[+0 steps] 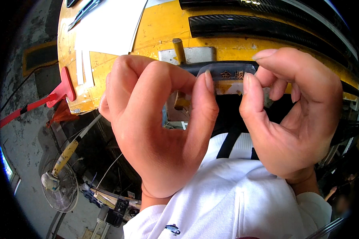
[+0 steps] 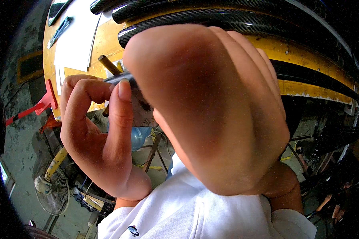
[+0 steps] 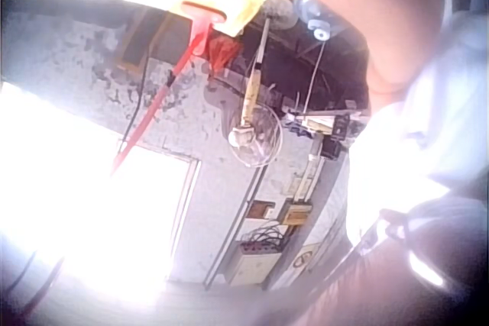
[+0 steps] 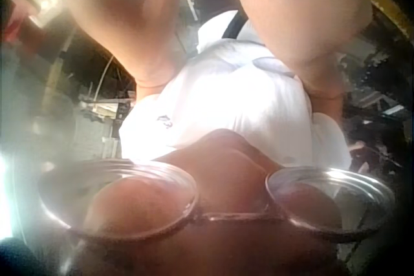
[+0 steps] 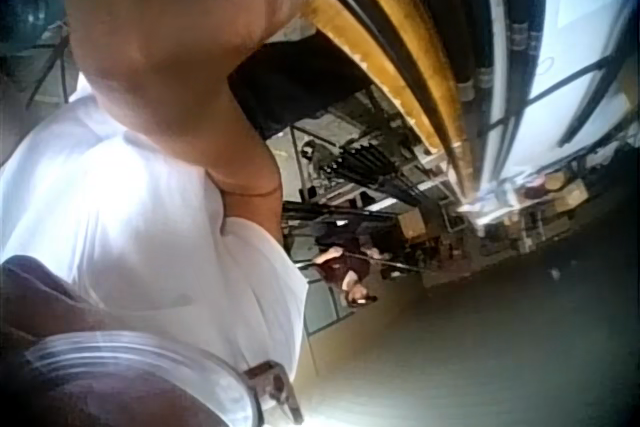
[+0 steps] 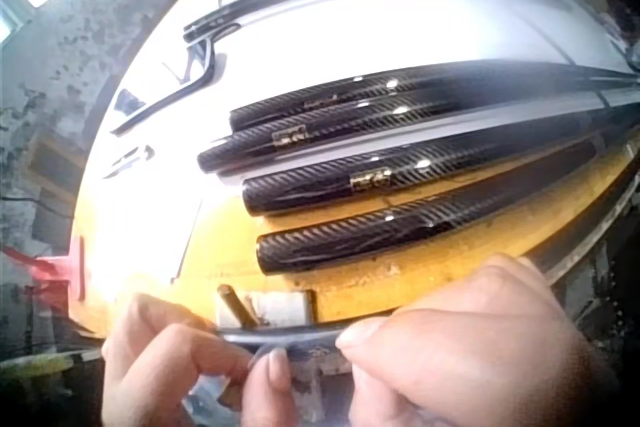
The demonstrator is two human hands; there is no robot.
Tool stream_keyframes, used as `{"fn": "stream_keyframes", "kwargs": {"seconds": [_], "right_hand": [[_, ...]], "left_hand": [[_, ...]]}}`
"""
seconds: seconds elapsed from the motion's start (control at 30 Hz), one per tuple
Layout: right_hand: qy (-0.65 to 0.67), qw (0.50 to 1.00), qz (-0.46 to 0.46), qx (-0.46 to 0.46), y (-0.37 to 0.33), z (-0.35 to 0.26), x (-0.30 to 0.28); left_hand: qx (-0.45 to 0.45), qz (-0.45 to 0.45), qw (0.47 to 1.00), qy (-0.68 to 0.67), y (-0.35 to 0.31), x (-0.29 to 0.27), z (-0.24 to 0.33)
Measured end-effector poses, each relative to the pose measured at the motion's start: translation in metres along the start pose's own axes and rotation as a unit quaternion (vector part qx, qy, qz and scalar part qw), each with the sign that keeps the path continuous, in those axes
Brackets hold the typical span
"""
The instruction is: The person picks up small adhesive labels from a sheet and applies them to the ends of several black rods. They peel each label, position it on a rod end, and smooth it down before moving to the next rod.
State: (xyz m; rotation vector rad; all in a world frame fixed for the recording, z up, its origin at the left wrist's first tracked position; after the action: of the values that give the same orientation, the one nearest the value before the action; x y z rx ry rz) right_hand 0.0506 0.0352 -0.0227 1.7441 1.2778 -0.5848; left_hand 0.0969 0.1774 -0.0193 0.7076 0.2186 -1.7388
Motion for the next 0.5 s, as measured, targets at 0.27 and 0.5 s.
{"fn": "stream_keyframes", "kwargs": {"seconds": [0.27,0.5], "right_hand": [[0.007,1.0,-0.009,-0.009,0.0001,0.0014,0.0],[0.032,0.999,0.021,0.02,-0.0015,0.0016,0.0032]], "left_hand": [[-0.001,-0.002,1.0,0.006,-0.0009,-0.0006,-0.0001],[0.003,-0.002,1.0,0.002,-0.0011,0.0003,0.0002]]}}
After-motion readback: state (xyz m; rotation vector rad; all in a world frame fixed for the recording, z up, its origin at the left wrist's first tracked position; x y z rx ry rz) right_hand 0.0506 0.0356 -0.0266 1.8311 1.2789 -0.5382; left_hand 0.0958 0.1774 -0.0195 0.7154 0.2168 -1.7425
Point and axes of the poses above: each hand's wrist, its own y-axis towards the middle knuckle, its own x-axis out of the palm, z = x × y, the point moved 4 cm from there along y, towards the middle knuckle, and after that the axes turned 13 degrees about -y, right-handed, at the moved point
